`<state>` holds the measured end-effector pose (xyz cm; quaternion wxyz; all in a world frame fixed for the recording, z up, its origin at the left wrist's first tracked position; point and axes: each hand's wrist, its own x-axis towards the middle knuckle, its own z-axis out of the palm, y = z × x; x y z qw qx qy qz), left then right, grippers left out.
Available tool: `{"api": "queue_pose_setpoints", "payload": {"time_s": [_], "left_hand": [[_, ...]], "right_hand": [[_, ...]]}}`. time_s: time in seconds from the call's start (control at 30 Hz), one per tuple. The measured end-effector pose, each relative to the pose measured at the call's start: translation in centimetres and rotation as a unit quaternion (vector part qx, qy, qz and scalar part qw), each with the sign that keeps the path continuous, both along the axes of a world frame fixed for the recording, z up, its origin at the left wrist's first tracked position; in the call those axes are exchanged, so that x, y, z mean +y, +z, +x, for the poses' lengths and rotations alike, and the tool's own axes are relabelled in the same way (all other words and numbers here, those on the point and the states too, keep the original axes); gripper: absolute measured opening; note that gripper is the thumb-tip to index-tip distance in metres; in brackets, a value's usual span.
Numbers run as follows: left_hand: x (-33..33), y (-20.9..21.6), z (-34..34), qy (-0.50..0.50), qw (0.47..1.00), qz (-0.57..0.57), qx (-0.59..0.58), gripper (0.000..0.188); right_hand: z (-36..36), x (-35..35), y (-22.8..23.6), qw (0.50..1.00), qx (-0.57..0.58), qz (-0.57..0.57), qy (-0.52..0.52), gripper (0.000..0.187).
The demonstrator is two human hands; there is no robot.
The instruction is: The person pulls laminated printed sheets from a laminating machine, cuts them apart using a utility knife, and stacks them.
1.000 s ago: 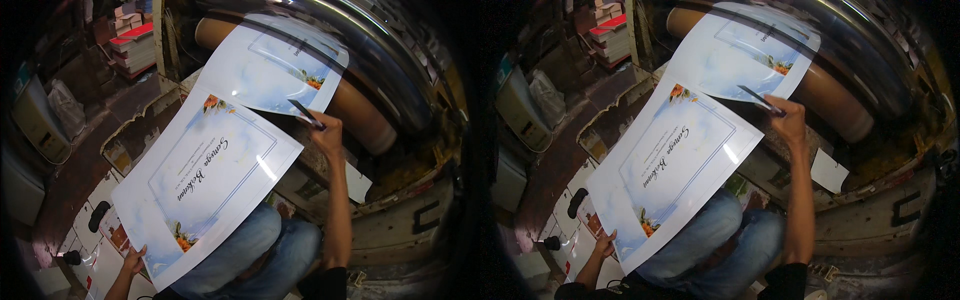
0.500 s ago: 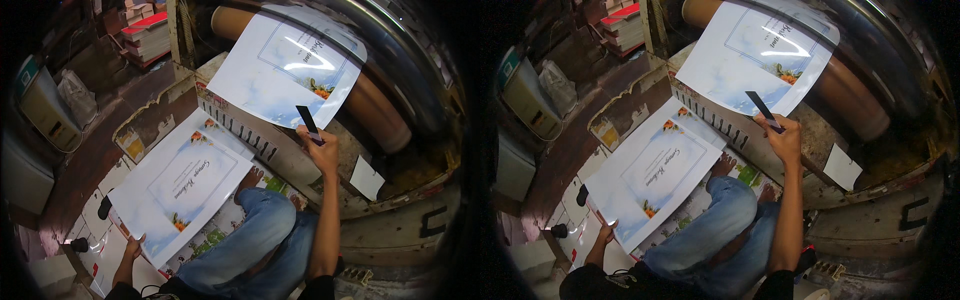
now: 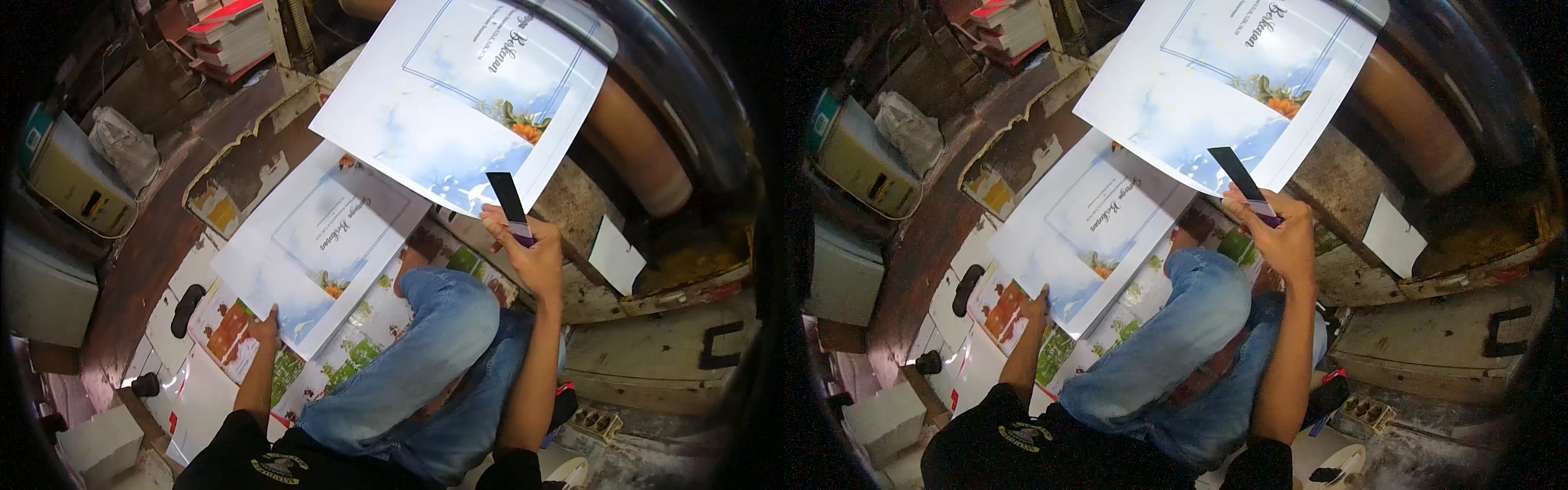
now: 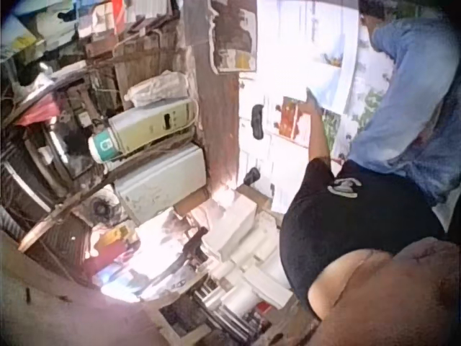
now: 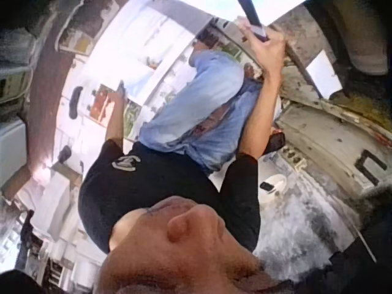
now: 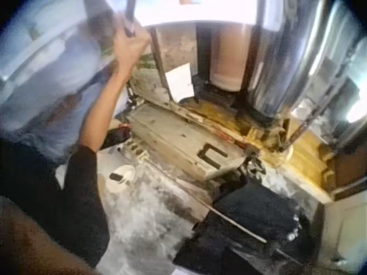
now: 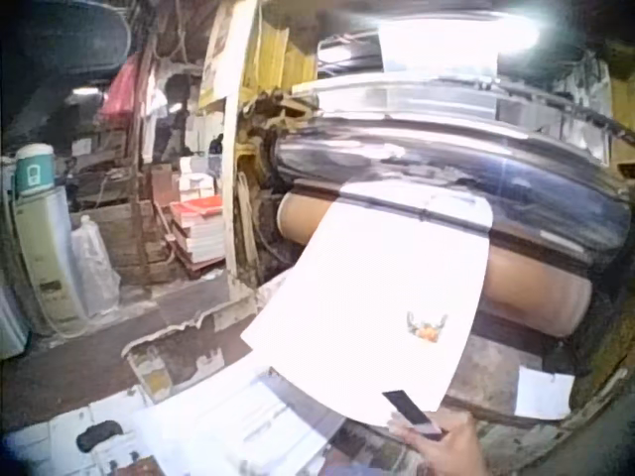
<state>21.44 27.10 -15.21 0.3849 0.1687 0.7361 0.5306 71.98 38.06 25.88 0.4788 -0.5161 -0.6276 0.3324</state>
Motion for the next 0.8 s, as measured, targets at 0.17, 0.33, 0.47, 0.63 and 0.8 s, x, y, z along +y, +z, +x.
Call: {"api": "queue_pose_setpoints", "payload": {"time_s": [0.17, 0.33, 0.47, 0.63, 0.8], "left_hand": [[0.7, 7.1, 15.3, -0.218, 0.801, -0.350, 0.434, 0.149], [-1.5, 4.3, 14.0, -0.219, 0.835, -0.277, 0.422, 0.148], [-3.4, 4.2, 14.1, -0.241, 0.811, -0.275, 0.457, 0.161], [2.7, 14.3, 18.3, -0.408, 0.892, -0.028, 0.192, 0.104], [6.9, 27.7, 25.3, -0.327, 0.699, 0.291, -0.566, 0.069]], "right_hand": [[1.2, -1.5, 1.8, 0.998, -0.031, -0.060, 0.013, 0.022], [-0.5, -2.0, 3.4, 0.976, 0.011, -0.192, 0.105, 0.024], [-0.4, -2.7, 2.8, 0.950, -0.029, -0.244, 0.192, 0.033], [-0.7, -2.9, 3.3, 0.923, -0.049, -0.275, 0.264, 0.033], [-1.1, -2.8, 3.4, 0.898, -0.123, -0.282, 0.314, 0.031]]}}
